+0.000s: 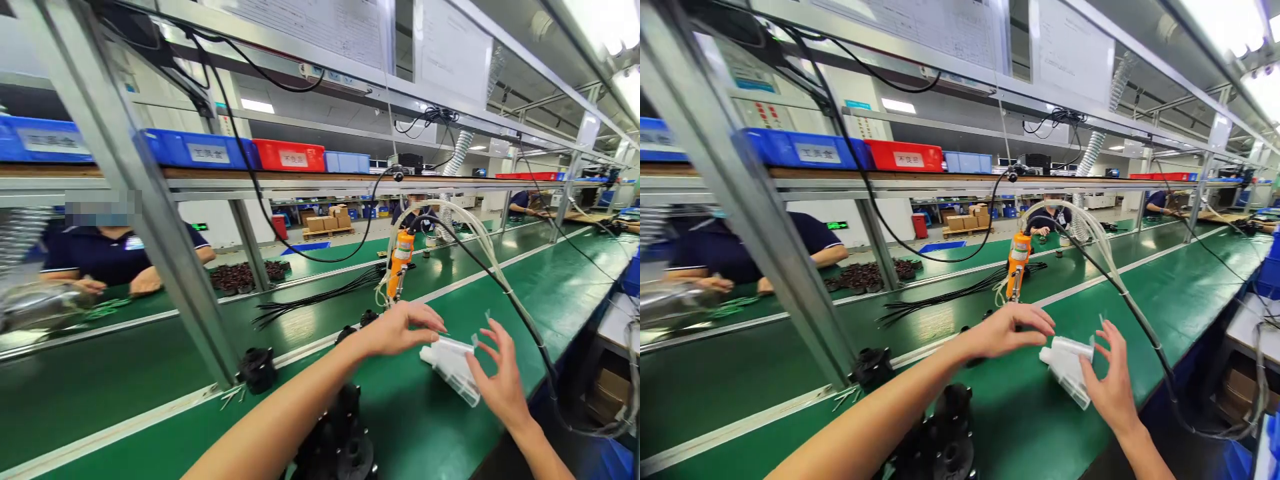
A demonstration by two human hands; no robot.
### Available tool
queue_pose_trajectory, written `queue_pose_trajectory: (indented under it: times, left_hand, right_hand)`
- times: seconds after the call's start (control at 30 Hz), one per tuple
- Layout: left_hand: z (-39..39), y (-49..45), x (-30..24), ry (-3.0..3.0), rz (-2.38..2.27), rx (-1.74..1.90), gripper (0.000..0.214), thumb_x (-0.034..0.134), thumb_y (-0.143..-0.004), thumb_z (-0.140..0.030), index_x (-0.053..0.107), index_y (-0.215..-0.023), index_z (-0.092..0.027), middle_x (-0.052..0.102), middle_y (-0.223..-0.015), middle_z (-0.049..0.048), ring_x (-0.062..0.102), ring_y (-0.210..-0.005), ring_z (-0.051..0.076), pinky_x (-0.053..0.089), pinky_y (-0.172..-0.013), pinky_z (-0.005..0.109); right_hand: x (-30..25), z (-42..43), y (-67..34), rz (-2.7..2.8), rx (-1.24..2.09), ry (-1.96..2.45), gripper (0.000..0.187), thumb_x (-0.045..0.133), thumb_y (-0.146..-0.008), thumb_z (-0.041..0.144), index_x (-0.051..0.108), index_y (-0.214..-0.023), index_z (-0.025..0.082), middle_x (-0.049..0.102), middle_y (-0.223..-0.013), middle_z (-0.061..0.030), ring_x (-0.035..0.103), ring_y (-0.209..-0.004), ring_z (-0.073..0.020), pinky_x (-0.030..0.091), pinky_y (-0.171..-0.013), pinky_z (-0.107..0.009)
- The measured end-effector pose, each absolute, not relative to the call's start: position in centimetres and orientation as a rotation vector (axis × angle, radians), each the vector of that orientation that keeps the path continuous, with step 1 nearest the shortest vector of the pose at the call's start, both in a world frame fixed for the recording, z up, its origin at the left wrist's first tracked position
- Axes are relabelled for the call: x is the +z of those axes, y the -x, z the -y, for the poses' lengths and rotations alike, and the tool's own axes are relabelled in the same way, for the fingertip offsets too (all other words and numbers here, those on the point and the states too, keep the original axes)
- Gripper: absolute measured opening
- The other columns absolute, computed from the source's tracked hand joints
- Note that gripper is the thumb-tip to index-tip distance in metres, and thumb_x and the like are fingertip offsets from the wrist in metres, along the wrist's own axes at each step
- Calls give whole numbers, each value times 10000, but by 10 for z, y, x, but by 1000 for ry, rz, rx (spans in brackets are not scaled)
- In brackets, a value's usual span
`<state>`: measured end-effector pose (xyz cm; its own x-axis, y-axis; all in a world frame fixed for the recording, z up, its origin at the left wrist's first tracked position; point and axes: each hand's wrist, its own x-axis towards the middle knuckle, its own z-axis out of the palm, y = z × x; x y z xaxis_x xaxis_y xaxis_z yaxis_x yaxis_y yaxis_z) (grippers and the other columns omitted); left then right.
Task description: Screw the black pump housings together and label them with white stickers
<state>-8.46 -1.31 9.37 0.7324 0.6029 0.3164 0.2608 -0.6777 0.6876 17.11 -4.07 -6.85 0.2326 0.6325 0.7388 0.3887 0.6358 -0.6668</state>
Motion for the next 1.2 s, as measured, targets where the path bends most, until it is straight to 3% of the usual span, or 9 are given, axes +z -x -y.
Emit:
queue_pose_trajectory:
  times: [0.13,0.27,0.37,0.47,0.57,0.7,0.97,1.2]
  left_hand:
    - [24,180,96,-2034,-1208,850,420,734,-867,-390,745,-1245,-207,798,-1043,74,739,-934,235,577,-879,353]
    - [11,234,35,-1749,-1541,1206,601,835,-711,-369,701,-1269,-187,776,-1026,95,719,-992,290,561,-895,411]
    - [-8,236,-8,-1663,-1484,1282,703,886,-645,-327,663,-1296,-182,777,-944,86,724,-954,292,547,-896,414]
    - [-20,238,-25,-1622,-1353,1284,683,889,-682,-345,645,-1298,-178,777,-870,71,728,-866,256,532,-869,384]
    - [-23,256,-29,-1565,-1163,1233,779,885,-727,-457,580,-1372,-143,787,-901,108,732,-852,249,517,-833,366]
    - [-22,276,-41,-1468,-935,1152,921,891,-722,-558,492,-1440,-141,786,-929,128,743,-940,272,505,-905,390]
    - [-33,271,-69,-1318,-761,1165,767,884,-788,-480,490,-1377,-187,778,-909,93,743,-939,247,472,-925,371]
    - [-30,269,-64,-1301,-757,1161,736,879,-802,-459,491,-1367,-188,756,-874,53,693,-813,185,421,-824,300]
  right_hand:
    - [-45,65,-147,1404,25,793,651,726,-920,207,460,-1509,285,446,-1541,-149,609,-1263,-314,639,-948,-540]
    - [-20,65,-84,1501,388,571,552,615,-983,177,453,-1495,307,443,-1532,-140,636,-1199,-253,671,-855,-410]
    - [-7,41,-27,1647,708,523,515,553,-1008,221,423,-1498,313,466,-1505,-137,649,-1138,-224,655,-800,-342]
    - [-4,15,18,1698,917,457,526,547,-989,219,399,-1483,325,496,-1476,-125,648,-1102,-201,629,-772,-303]
    - [-15,1,41,1688,1001,418,571,558,-968,204,376,-1491,339,469,-1501,-117,612,-1145,-196,609,-783,-284]
    - [-45,-2,46,1694,1037,438,641,596,-955,224,340,-1525,366,393,-1555,-105,549,-1226,-212,604,-828,-297]
    - [-72,-5,52,1661,1169,548,727,624,-932,234,282,-1548,412,298,-1604,-78,518,-1221,-207,612,-854,-329]
    - [-72,-3,56,1725,1206,567,731,611,-949,237,260,-1561,430,295,-1595,-74,490,-1245,-215,607,-827,-322]
